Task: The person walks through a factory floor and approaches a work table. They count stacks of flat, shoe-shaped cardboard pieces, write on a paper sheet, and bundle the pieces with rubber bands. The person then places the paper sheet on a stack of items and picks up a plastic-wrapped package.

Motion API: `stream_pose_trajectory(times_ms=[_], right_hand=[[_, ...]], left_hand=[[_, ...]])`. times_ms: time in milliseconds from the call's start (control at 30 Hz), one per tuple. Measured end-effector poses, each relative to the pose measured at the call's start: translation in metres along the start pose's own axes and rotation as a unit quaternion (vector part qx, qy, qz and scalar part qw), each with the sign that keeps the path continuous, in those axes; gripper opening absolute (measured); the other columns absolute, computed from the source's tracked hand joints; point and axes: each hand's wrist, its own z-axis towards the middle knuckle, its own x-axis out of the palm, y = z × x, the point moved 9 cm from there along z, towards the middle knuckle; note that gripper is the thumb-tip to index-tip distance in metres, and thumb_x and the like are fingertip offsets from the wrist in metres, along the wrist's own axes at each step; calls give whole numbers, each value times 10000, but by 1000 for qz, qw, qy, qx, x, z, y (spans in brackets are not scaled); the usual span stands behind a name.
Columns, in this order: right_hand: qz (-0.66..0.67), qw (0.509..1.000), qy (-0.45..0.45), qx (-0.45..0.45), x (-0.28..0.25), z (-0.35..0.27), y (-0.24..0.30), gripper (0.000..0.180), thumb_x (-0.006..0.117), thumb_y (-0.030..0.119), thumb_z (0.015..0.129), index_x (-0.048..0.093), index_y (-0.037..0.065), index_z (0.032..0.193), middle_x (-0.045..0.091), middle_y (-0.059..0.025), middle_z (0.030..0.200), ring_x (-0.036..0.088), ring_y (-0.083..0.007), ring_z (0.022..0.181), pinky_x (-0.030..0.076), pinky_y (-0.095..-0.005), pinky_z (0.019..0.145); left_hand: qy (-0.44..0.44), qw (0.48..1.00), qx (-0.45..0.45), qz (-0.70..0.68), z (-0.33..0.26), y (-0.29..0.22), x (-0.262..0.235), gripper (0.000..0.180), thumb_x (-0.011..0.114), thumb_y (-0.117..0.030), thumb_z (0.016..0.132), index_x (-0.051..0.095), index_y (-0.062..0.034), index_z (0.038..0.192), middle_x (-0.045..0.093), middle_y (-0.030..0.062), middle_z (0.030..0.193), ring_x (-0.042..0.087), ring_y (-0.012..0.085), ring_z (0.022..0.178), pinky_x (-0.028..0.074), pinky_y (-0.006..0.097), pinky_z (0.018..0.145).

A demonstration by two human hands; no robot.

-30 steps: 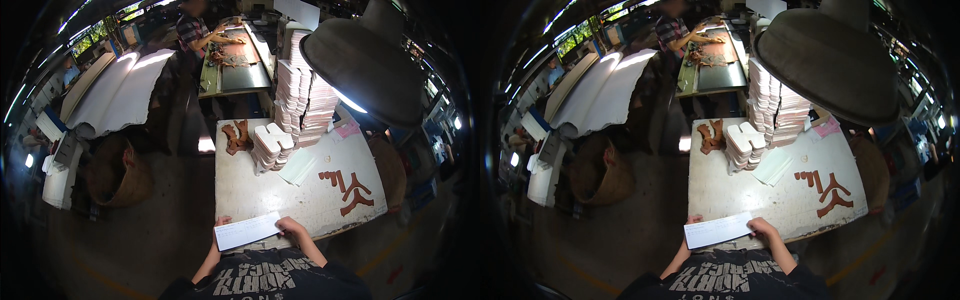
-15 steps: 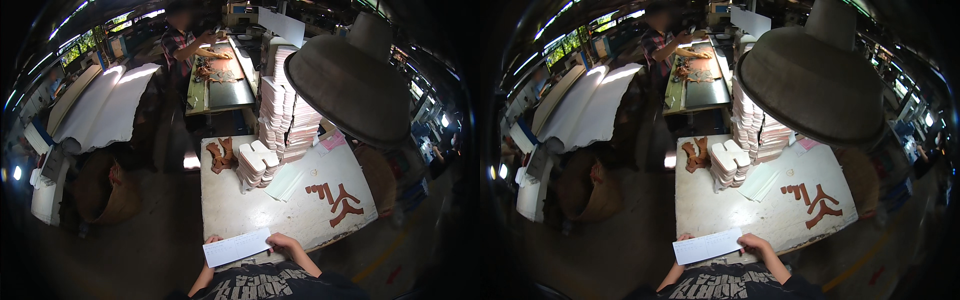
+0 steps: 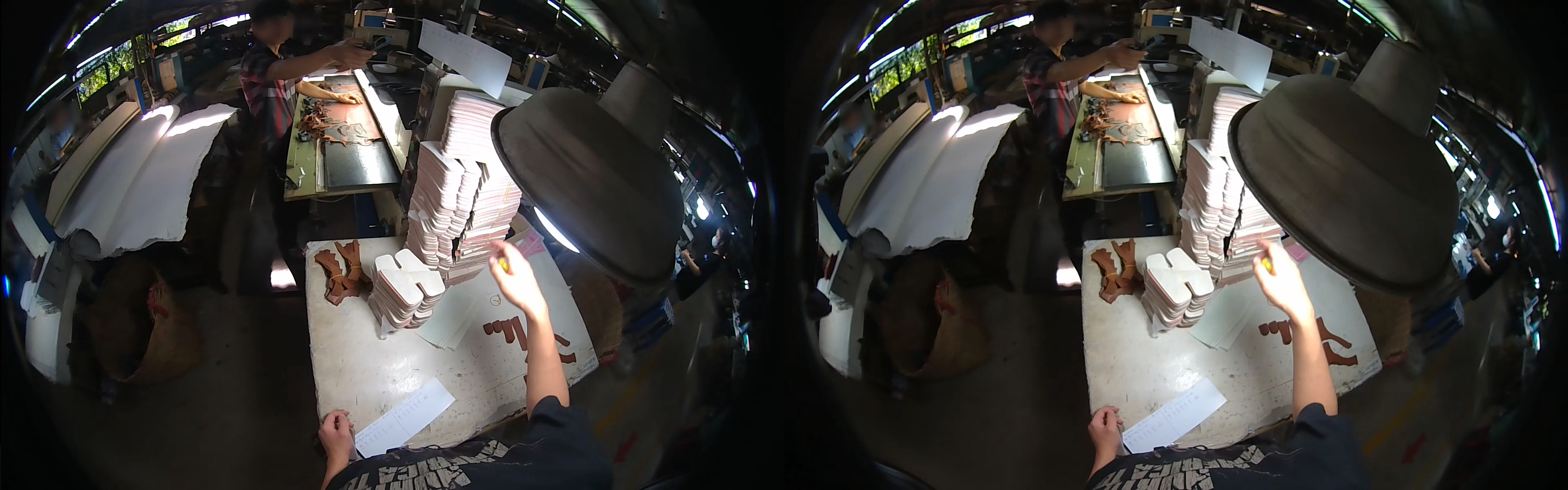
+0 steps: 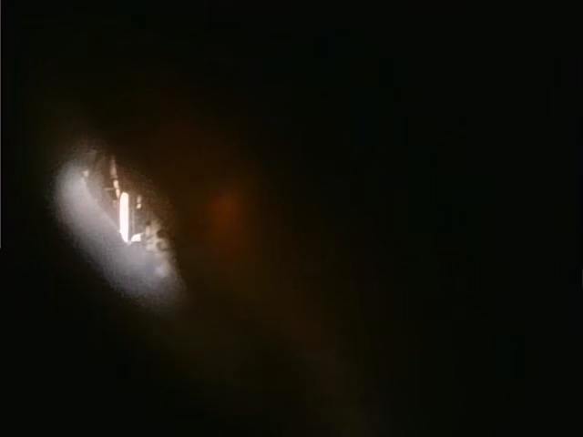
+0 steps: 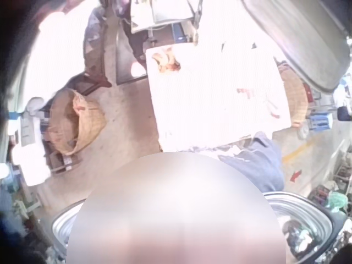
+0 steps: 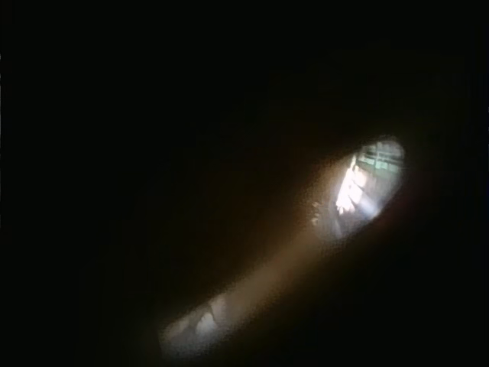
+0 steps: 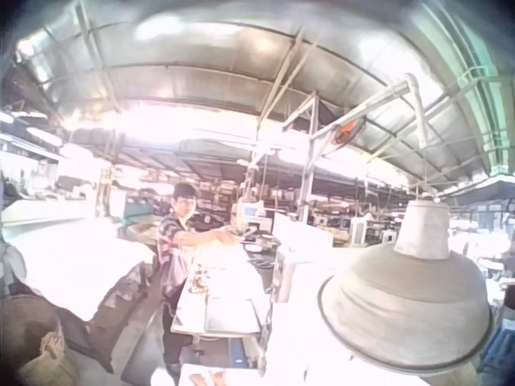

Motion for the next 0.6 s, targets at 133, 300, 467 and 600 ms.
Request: stream_pose_trajectory(times_ms=[133,300,467,600], right_hand=[[14,993,-109,-38,-19,65,41,383,624,149,1071,597,32,1435,633,-53,1024,584,-111,872,513,-283,818],[47,988,-141,-34,-3,104,75,420,608,121,1057,565,42,1467,636,-83,1038,611,-172,943,522,-339,902],[-42,956,-239,-164,-1,137,113,641,633,118,1030,394,30,1619,650,-116,1046,621,-233,968,509,-395,973],[19,936,-347,-54,-31,215,101,830,679,263,1036,237,-12,1683,691,-71,879,591,-147,750,499,-296,788]], left_hand=[[-55,995,49,69,-4,-11,2,165,668,-139,962,752,-8,907,758,134,779,749,242,687,569,369,649],[-90,980,69,161,-7,-17,2,124,697,-148,895,726,-33,858,744,166,802,731,353,693,570,433,648],[-98,963,107,227,-11,-29,6,123,696,-166,872,699,-61,806,721,150,765,697,394,710,552,484,649],[-86,959,111,246,-11,-31,9,120,701,-177,863,702,-79,793,724,139,773,695,398,721,550,486,654]])
